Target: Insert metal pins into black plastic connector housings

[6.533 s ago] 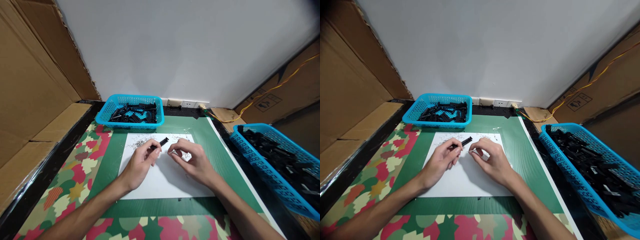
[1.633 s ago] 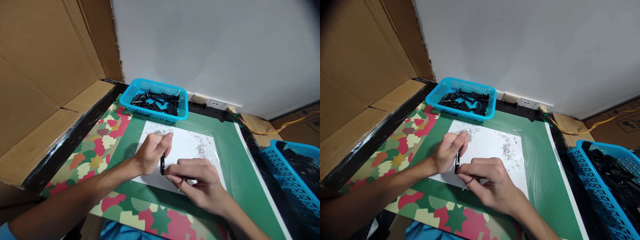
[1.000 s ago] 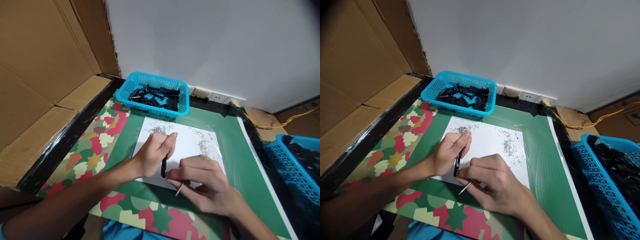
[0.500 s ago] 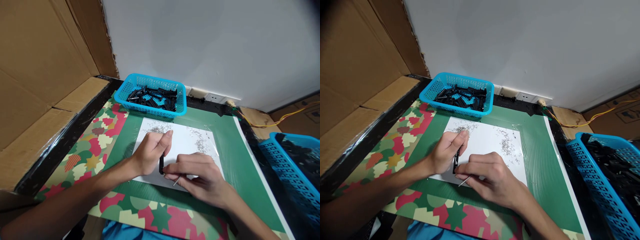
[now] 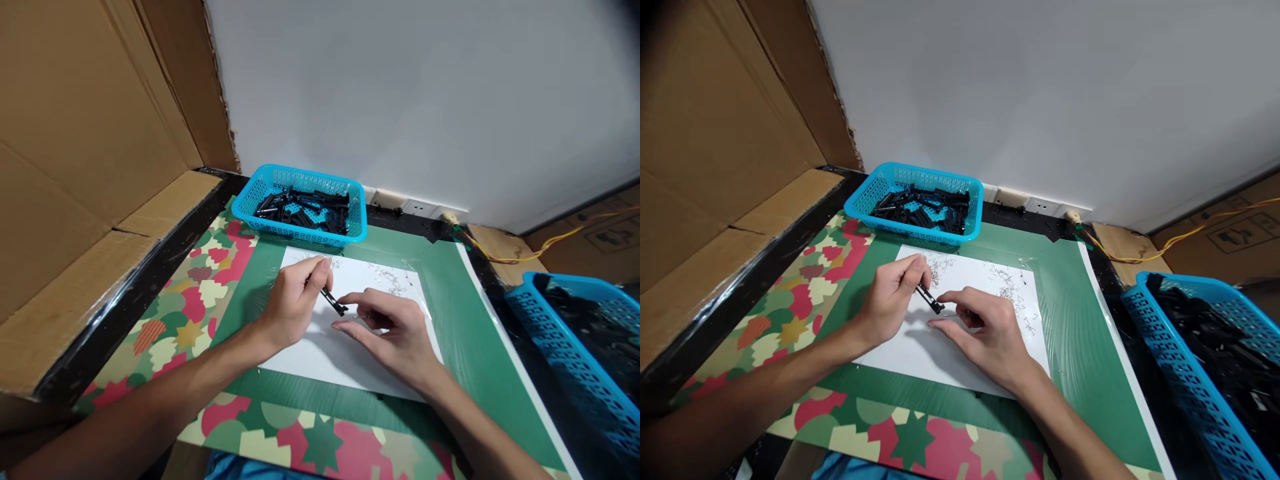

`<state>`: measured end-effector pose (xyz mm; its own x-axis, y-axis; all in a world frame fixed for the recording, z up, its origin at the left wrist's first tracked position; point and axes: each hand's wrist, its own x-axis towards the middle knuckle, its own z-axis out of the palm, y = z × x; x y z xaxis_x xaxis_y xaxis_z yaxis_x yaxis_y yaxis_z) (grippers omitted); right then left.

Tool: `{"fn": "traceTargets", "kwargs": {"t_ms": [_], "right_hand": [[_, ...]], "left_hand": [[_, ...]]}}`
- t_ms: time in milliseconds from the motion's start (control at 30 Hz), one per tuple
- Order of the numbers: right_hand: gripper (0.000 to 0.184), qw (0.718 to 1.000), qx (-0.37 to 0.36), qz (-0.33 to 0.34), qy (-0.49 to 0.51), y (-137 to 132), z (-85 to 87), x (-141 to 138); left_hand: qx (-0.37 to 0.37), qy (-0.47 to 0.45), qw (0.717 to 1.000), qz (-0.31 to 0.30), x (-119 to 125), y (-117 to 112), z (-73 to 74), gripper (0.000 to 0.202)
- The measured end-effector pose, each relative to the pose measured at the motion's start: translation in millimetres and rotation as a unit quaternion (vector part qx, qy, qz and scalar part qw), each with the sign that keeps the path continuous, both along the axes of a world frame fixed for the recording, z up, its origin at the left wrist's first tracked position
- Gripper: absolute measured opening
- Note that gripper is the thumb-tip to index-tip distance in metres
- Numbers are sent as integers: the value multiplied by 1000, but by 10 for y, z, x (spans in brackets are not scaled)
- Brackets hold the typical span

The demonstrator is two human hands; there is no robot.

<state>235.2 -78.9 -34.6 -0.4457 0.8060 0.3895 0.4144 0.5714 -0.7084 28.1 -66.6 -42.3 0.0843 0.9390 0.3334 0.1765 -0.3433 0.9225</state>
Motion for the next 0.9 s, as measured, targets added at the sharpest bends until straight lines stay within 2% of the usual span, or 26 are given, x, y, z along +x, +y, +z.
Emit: {"fn": "traceTargets", "kwargs": {"t_ms": [133, 367, 467, 533, 633, 700, 767, 900], "right_hand": [[11, 999, 33, -36, -5, 53, -50, 23], [18, 996, 73, -42, 3, 280, -95, 233], [23, 998, 49, -38, -5, 355, -114, 317], [29, 999, 7, -33, -21, 377, -93, 354], [41, 997, -70, -34, -30, 369, -3, 378], [40, 994, -100, -41, -11, 352, 73, 381], [37, 994, -104, -41, 7, 341, 131, 379], [34, 997, -62, -45, -12, 350, 148, 363]], "left_hand": [[11, 48, 999, -8, -19, 12, 34, 45], [94, 186, 975, -77, -26, 15, 40, 20], [108, 249, 956, -114, -20, 16, 3, 27], [112, 276, 946, -128, -18, 19, -31, 28], [121, 299, 936, -141, -10, 20, -81, 27], [129, 319, 929, -140, 0, 12, -109, 26], [138, 342, 920, -133, 14, -3, -133, 26], [156, 371, 906, -134, 45, -33, -177, 25]]}}
